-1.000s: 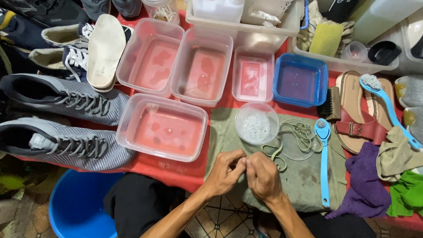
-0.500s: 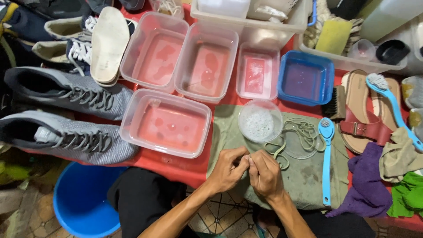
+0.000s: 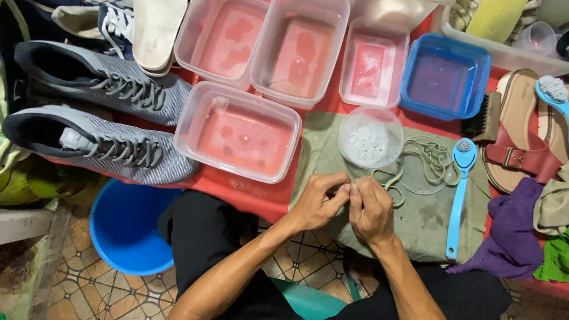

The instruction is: The person sits cross-legged on a stool and cleans a pair of green shoelaces by hand. They repeatedly rub and twist the laces over a small bowl containing a white granular substance, occasionally stretching them out to inspect the progress.

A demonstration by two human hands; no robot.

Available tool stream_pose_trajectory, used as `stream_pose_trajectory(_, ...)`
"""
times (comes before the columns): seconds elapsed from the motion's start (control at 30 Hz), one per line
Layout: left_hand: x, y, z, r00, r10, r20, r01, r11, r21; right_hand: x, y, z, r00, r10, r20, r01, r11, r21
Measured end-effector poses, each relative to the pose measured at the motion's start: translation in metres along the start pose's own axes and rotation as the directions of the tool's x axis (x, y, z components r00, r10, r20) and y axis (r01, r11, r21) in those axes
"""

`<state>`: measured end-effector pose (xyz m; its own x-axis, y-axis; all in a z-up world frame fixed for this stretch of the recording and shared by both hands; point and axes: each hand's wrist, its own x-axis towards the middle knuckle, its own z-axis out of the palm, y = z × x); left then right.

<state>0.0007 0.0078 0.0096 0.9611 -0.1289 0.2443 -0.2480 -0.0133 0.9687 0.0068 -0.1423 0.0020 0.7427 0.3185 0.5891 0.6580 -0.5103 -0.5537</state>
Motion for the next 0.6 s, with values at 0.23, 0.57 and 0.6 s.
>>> stream_pose_trajectory(0.23, -0.002, -0.001, 0.000, 0.999, 0.006, 0.033, -0.004, 0.998, -0.063, -0.019, 0.016, 0.008, 0.999, 0.046, 0.010, -0.046, 0.999, -0.009)
stream_pose_trajectory(0.57, -0.003, -0.009, 0.004, 1.000, 0.019, 0.016, -0.019, 0.999, -0.028, -0.023, 0.019, 0.007, 1.000, -0.001, -0.004, 0.001, 1.000, 0.009)
stream_pose_trajectory(0.6, -0.002, -0.010, 0.004, 1.000, 0.017, 0.016, -0.017, 1.000, -0.022, -0.017, 0.014, 0.004, 1.000, 0.005, 0.007, -0.005, 1.000, 0.001)
